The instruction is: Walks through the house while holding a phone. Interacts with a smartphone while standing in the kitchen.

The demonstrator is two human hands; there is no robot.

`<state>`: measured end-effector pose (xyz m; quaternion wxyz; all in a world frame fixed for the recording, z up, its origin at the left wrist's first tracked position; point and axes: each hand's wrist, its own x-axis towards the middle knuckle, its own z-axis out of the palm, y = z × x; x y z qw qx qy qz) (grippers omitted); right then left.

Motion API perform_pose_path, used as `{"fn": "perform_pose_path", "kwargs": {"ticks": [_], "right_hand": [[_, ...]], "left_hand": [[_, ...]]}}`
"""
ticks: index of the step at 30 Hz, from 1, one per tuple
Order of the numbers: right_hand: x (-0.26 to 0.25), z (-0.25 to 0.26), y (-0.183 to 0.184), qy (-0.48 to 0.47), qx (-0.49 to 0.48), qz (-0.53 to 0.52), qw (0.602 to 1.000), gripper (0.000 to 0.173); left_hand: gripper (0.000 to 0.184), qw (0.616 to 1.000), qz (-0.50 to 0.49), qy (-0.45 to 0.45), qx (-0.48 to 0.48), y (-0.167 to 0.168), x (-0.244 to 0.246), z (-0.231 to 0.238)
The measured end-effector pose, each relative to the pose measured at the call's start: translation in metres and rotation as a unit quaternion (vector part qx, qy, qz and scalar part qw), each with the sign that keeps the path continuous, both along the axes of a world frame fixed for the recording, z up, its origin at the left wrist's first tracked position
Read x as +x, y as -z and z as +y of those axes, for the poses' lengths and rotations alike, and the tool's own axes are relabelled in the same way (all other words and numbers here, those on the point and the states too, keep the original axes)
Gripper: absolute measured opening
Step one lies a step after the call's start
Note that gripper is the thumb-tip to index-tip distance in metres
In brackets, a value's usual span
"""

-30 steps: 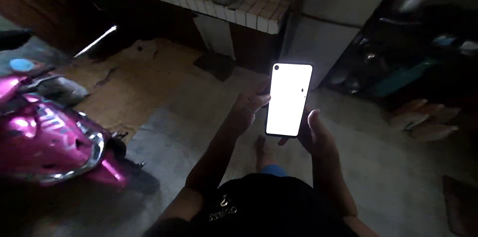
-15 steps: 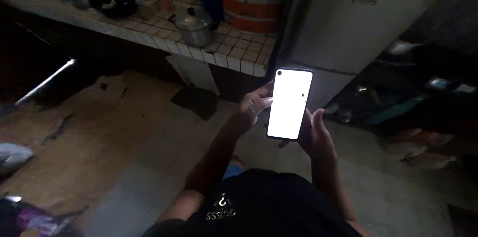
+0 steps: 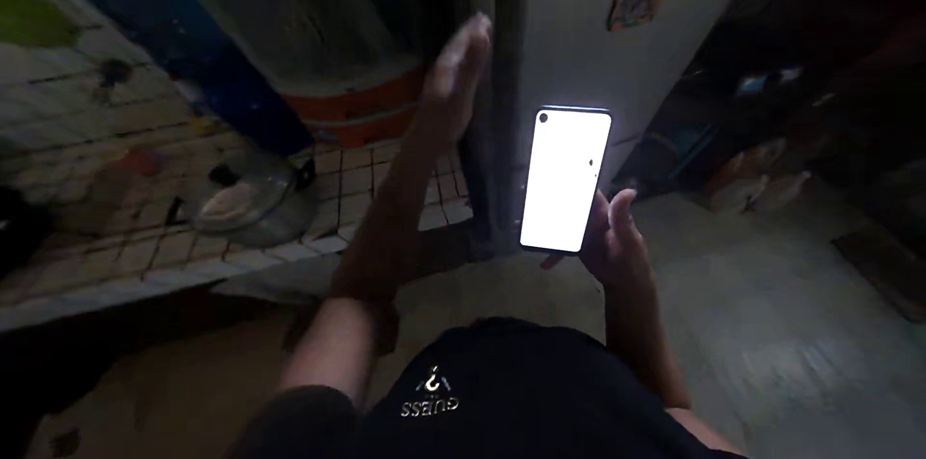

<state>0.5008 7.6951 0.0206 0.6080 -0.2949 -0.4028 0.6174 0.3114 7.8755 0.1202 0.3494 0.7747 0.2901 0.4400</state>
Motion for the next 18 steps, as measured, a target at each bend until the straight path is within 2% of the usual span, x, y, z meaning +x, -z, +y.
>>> {"fn": "perform_pose_path", "kwargs": {"ticks": [2, 4, 6, 8, 10, 13, 15, 18], "right_hand": [[-0.01, 0.014, -0.002, 0.035, -0.012, 0.003, 0.999, 0.101], [-0.018, 0.022, -0.007, 0.063, -0.012, 0.0, 0.998, 0.098], [-0.024, 0.026, -0.01, 0.094, -0.007, -0.005, 0.996, 0.096], [-0.026, 0.029, -0.01, 0.115, 0.002, -0.009, 0.993, 0.095], [-0.027, 0.032, -0.009, 0.122, 0.012, -0.011, 0.992, 0.095], [-0.027, 0.036, -0.006, 0.138, 0.017, -0.013, 0.99, 0.096], [-0.028, 0.038, -0.004, 0.151, 0.019, -0.012, 0.988, 0.096], [-0.028, 0.039, -0.003, 0.163, 0.015, -0.007, 0.987, 0.095]], "left_hand": [[0.053, 0.991, 0.074, -0.074, 0.082, -0.025, 0.007, 0.077], [0.044, 0.974, 0.145, -0.12, 0.125, -0.043, 0.02, 0.145], [0.041, 0.967, 0.189, -0.132, 0.109, -0.048, 0.037, 0.198], [0.045, 0.966, 0.216, -0.11, 0.084, -0.044, 0.052, 0.23], [0.053, 0.958, 0.254, -0.089, 0.096, -0.036, 0.063, 0.249], [0.053, 0.948, 0.277, -0.091, 0.125, -0.023, 0.071, 0.269], [0.053, 0.948, 0.278, -0.085, 0.125, -0.023, 0.069, 0.267], [0.055, 0.937, 0.275, -0.129, 0.172, -0.018, 0.071, 0.255]]}}
